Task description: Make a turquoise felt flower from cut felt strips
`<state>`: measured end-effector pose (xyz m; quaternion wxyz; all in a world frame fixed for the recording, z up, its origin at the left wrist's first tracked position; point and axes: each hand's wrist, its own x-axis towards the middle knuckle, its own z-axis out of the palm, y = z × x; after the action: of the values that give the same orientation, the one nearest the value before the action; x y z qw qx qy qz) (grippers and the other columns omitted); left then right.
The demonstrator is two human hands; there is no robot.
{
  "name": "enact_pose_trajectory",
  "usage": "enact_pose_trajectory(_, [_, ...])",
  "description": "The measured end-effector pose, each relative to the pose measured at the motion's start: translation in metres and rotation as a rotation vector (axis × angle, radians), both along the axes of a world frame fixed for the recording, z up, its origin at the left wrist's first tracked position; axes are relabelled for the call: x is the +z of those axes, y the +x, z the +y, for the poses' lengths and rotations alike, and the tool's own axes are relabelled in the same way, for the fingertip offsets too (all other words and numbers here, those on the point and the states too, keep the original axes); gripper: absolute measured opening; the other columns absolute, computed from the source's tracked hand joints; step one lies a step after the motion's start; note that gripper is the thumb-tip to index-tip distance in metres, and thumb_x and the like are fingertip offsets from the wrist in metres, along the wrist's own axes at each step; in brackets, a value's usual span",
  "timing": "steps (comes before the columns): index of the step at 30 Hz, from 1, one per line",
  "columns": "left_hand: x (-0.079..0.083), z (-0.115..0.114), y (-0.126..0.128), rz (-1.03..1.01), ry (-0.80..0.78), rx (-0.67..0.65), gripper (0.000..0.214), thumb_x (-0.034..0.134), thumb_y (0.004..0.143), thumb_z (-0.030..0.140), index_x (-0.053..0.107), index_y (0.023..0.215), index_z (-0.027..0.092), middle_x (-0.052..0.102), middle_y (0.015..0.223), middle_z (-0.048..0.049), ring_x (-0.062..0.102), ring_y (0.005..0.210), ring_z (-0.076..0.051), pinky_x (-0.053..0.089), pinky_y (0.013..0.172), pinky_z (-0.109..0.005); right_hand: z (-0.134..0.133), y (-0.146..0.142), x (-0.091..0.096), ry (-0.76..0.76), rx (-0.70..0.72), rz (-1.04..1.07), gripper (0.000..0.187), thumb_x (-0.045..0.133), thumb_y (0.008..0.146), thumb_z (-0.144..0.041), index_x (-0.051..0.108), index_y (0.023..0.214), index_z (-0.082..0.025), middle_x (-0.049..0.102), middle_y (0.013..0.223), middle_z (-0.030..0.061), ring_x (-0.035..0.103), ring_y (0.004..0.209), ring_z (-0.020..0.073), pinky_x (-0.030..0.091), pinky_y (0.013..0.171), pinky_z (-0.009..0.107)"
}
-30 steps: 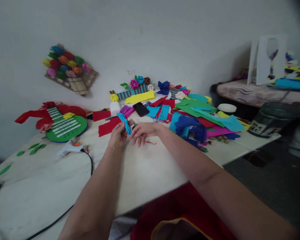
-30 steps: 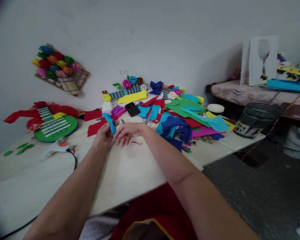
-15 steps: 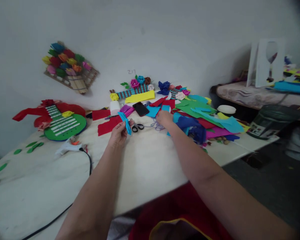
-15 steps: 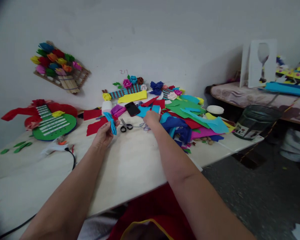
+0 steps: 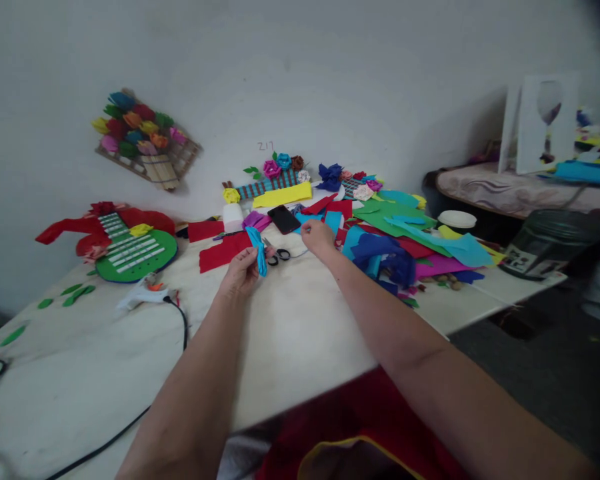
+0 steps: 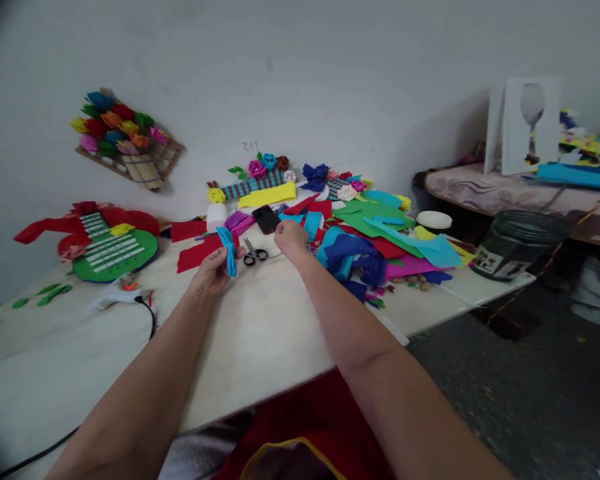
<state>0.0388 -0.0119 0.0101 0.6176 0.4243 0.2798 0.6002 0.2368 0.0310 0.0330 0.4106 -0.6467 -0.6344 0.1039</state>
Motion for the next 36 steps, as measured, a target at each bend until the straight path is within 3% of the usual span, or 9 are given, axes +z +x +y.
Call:
enact_pose_trajectory(5, [-0.001,-0.001,0.000,0.042,-0.015,-0.051,0.006,0.063,0.071,0.015,0.059,0.071,0.010,0.069,0.080,-0.0110,0.066,0.075,-0.016,0.051,0.057,-0.016,-0.016,-0.029,0.010,-0.284,0.548,0.576,0.018,0.053,0.073,-0.017,0.060,0.089,-0.013,0.063,0.096,0.0084,0.059,0.075,0.0140,0.047,0.056,0.023])
enact_pose_trajectory(8, [0.000,-0.002,0.000,0.048,-0.017,-0.042,0.005,0.063,0.071,0.014,0.059,0.070,0.011,0.069,0.077,-0.0092,0.066,0.071,-0.015,0.050,0.054,-0.016,-0.024,-0.032,0.011,-0.551,0.789,0.564,0.011,0.060,0.069,-0.020,0.060,0.078,-0.012,0.064,0.074,0.0057,0.056,0.060,0.0107,0.041,0.047,0.020])
enact_pose_trajectory(10, [0.000,-0.003,-0.001,0.036,-0.008,-0.037,0.006,0.063,0.070,0.014,0.058,0.068,0.011,0.069,0.078,-0.0091,0.066,0.071,-0.015,0.051,0.055,-0.017,-0.025,-0.028,0.012,-0.596,0.802,0.486,0.017,0.063,0.069,-0.028,0.057,0.067,-0.012,0.058,0.058,0.0018,0.047,0.046,0.0072,0.031,0.040,0.018])
enact_pose_trajectory(13, [-0.002,-0.002,-0.003,0.008,0.002,-0.019,0.006,0.064,0.070,0.015,0.059,0.069,0.011,0.069,0.076,-0.0089,0.066,0.070,-0.015,0.050,0.054,-0.016,-0.025,-0.018,0.016,-0.452,0.774,0.466,0.021,0.065,0.066,-0.029,0.054,0.061,-0.013,0.041,0.043,-0.0064,0.028,0.038,0.0024,0.016,0.038,0.019])
enact_pose_trajectory(16, [-0.005,0.001,-0.007,0.000,-0.010,0.022,0.006,0.062,0.073,0.016,0.061,0.075,0.010,0.069,0.073,-0.0083,0.065,0.063,-0.012,0.048,0.049,-0.014,-0.025,-0.011,0.022,-0.370,0.696,0.406,0.019,0.066,0.065,-0.030,0.057,0.063,-0.013,0.032,0.040,-0.0089,0.020,0.039,0.0028,0.011,0.041,0.021])
enact_pose_trajectory(21, [-0.003,0.004,-0.015,-0.095,-0.033,0.142,0.006,0.056,0.077,0.011,0.061,0.073,0.011,0.069,0.079,-0.0074,0.065,0.066,-0.009,0.050,0.057,-0.012,-0.027,-0.007,0.026,-0.332,0.630,0.332,0.019,0.065,0.061,-0.030,0.057,0.061,-0.014,0.034,0.043,-0.0078,0.021,0.042,0.0036,0.014,0.044,0.023])
enact_pose_trajectory(24, [0.000,0.003,-0.019,-0.121,-0.048,0.141,0.007,0.056,0.077,0.011,0.061,0.073,0.011,0.069,0.089,-0.0088,0.065,0.065,-0.008,0.050,0.060,-0.011,-0.028,-0.006,0.027,-0.337,0.611,0.314,0.017,0.065,0.060,-0.029,0.056,0.060,-0.013,0.034,0.044,-0.0073,0.023,0.043,0.0041,0.016,0.045,0.023])
enact_pose_trajectory(31, [0.004,-0.006,-0.008,-0.070,-0.054,-0.053,0.009,0.053,0.079,0.011,0.061,0.076,0.009,0.063,0.110,-0.0124,0.063,0.061,-0.006,0.050,0.056,-0.011,-0.026,-0.008,0.024,-0.232,0.679,0.290,0.018,0.062,0.060,-0.029,0.059,0.060,-0.012,0.040,0.049,-0.0052,0.031,0.048,0.0054,0.024,0.049,0.022])
enact_pose_trajectory(36, [-0.001,-0.008,0.000,0.048,-0.132,-0.171,0.009,0.058,0.075,0.011,0.062,0.083,0.007,0.069,0.084,-0.0129,0.065,0.065,-0.013,0.050,0.052,-0.014,-0.024,-0.020,0.018,-0.167,0.722,0.214,0.023,0.059,0.061,-0.033,0.060,0.060,-0.010,0.044,0.051,-0.0038,0.036,0.052,0.0069,0.027,0.051,0.022])
